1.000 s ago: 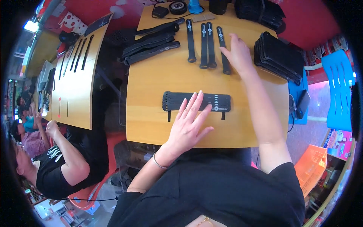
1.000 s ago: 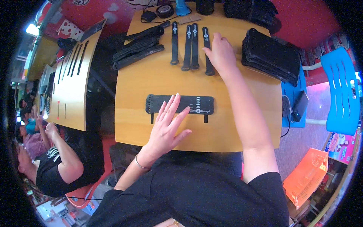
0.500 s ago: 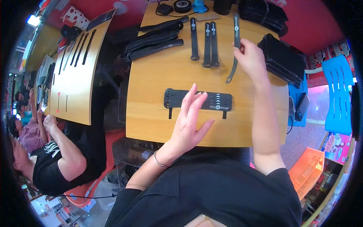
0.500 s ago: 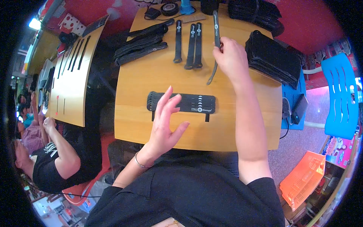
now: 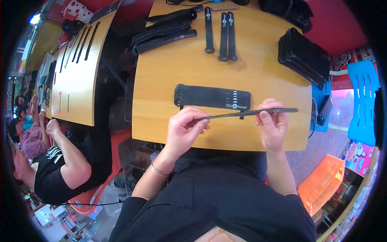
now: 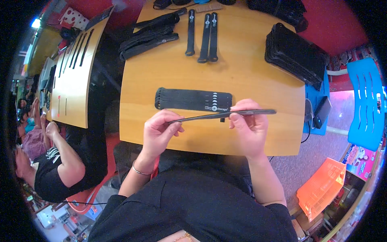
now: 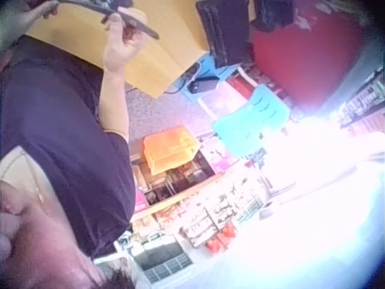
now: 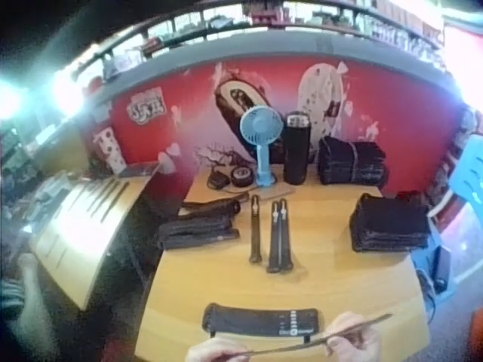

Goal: The recorder is sorting and stacking black fabric straps onto a mounting jig on a table.

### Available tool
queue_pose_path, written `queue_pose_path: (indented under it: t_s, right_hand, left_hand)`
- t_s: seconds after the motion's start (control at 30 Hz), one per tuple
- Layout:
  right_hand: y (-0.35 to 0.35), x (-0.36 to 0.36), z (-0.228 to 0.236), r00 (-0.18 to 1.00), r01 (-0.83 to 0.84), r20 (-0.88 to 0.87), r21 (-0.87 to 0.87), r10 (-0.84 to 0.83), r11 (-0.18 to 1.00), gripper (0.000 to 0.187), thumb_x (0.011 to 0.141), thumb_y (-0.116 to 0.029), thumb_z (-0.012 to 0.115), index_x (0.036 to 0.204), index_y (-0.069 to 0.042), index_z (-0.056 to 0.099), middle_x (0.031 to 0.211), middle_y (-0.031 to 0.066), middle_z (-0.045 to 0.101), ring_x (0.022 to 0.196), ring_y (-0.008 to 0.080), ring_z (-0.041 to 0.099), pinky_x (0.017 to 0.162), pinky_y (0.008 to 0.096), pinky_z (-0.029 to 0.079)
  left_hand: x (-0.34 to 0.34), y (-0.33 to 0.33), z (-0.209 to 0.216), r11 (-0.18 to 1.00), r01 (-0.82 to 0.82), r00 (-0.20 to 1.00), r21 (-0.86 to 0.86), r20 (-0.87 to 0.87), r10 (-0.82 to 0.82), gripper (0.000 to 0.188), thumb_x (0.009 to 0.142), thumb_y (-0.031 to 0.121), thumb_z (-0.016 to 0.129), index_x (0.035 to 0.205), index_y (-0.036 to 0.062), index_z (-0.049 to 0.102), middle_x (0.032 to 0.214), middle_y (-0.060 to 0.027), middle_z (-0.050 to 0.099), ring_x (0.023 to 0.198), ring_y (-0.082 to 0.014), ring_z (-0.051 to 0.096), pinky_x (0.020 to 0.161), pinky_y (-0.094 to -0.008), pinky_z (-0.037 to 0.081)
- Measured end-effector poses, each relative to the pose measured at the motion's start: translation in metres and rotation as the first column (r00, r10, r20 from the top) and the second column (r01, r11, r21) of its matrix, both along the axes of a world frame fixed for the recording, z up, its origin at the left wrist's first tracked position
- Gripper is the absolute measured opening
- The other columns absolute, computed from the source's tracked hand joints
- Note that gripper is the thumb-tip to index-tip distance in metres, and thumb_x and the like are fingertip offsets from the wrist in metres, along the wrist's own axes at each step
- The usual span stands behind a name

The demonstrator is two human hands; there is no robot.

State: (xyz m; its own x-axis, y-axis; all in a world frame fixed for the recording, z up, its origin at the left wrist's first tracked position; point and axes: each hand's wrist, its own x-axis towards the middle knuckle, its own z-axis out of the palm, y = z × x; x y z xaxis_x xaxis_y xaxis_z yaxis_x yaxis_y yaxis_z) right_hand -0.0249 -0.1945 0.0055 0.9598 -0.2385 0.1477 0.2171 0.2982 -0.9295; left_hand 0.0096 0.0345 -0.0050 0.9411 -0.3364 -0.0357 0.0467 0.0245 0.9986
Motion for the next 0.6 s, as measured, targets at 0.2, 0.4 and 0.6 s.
queue_pose_path:
  t_s: [0.2,0.4,0.6]
  right_hand:
    - [-0.017,-0.02,-0.023,0.992,-0.003,-0.126,0.059,0.01,0.998,0.013,0.088,0.002,0.061,0.098,-0.003,0.055,0.093,0.0089,0.06,0.068,0.0102,0.056,0.06,0.0224,0.047]
    - [-0.023,-0.021,-0.031,0.95,-0.086,-0.311,-0.145,0.037,0.986,0.011,0.091,-0.001,0.057,0.101,0.0,0.061,0.091,0.0069,0.059,0.068,0.0073,0.055,0.061,0.0209,0.046]
    - [-0.022,-0.017,-0.024,0.948,-0.128,-0.32,-0.346,0.012,0.929,0.016,0.09,0.0,0.058,0.103,0.002,0.066,0.09,0.0009,0.054,0.072,0.005,0.051,0.062,0.0185,0.043]
  left_hand:
    - [0.002,0.028,-0.006,0.995,-0.058,0.998,0.085,0.016,0.057,0.013,0.079,-0.008,0.069,0.091,-0.0042,0.067,0.09,-0.0083,0.063,0.076,-0.013,0.066,0.064,-0.0212,0.054]
    - [0.002,0.042,-0.019,0.983,-0.176,0.977,-0.054,-0.13,0.167,0.009,0.085,-0.005,0.064,0.094,-0.0047,0.064,0.084,-0.0075,0.066,0.078,-0.0146,0.067,0.07,-0.0242,0.055]
    - [0.013,0.048,-0.02,0.978,-0.208,0.973,0.02,-0.096,0.209,0.01,0.089,-0.005,0.058,0.097,-0.0057,0.063,0.085,-0.0075,0.066,0.078,-0.0172,0.068,0.073,-0.0258,0.056]
